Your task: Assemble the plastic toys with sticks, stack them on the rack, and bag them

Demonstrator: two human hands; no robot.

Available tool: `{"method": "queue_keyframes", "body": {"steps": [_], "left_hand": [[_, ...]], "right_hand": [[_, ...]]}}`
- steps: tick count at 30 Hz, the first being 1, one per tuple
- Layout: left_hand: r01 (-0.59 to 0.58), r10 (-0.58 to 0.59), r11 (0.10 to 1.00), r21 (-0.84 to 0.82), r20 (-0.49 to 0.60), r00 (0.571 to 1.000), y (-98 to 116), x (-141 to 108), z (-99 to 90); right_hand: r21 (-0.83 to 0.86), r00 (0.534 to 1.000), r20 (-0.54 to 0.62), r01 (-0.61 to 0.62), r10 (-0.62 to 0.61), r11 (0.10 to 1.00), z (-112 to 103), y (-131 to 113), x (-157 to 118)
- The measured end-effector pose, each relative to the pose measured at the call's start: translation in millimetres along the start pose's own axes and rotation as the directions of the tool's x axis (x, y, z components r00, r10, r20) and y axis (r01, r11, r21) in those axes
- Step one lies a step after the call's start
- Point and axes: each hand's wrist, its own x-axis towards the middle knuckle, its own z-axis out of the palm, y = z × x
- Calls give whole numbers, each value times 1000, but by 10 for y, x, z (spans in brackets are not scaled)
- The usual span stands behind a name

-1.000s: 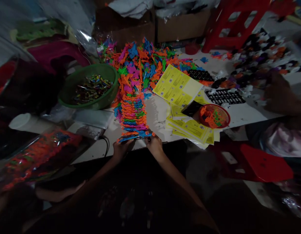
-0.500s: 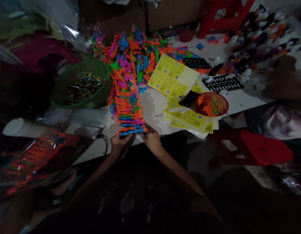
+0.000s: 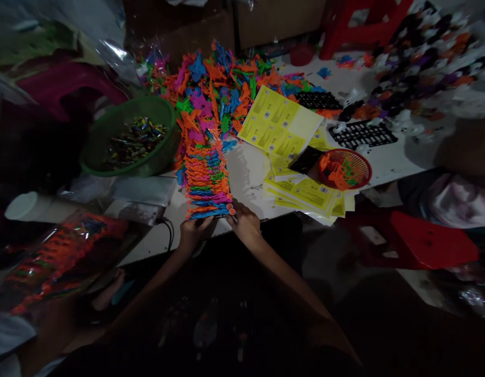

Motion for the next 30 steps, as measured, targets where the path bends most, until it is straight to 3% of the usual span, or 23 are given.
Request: {"method": "queue_keyframes", "body": {"steps": [3,10,16,22,25,30], "left_hand": [[-79,77,994,78,21,997,-6,-2,4],[-50,36,991,128,111,993,46,4,3],[-81,71,987,136,77,994,92,8,9],[-153,133,976,155,133,982,59,-1,35],[-184,170,970,161,96,981,23,24,70],[-206,192,959,193,87,978,-26,53,79]], "right_hand": [[-23,999,32,-13,14,1000,24,-7,3],[-93,989,130,-64,76,994,70,-39,41],[-103,993,99,-51,61,993,49,-54,43],[-133,986,98,-125,138,983,34,-113,89],[-160,978,114,-154,173,975,10,-160,144],[-179,985,87,-132,149,975,-8,-185,142]]}}
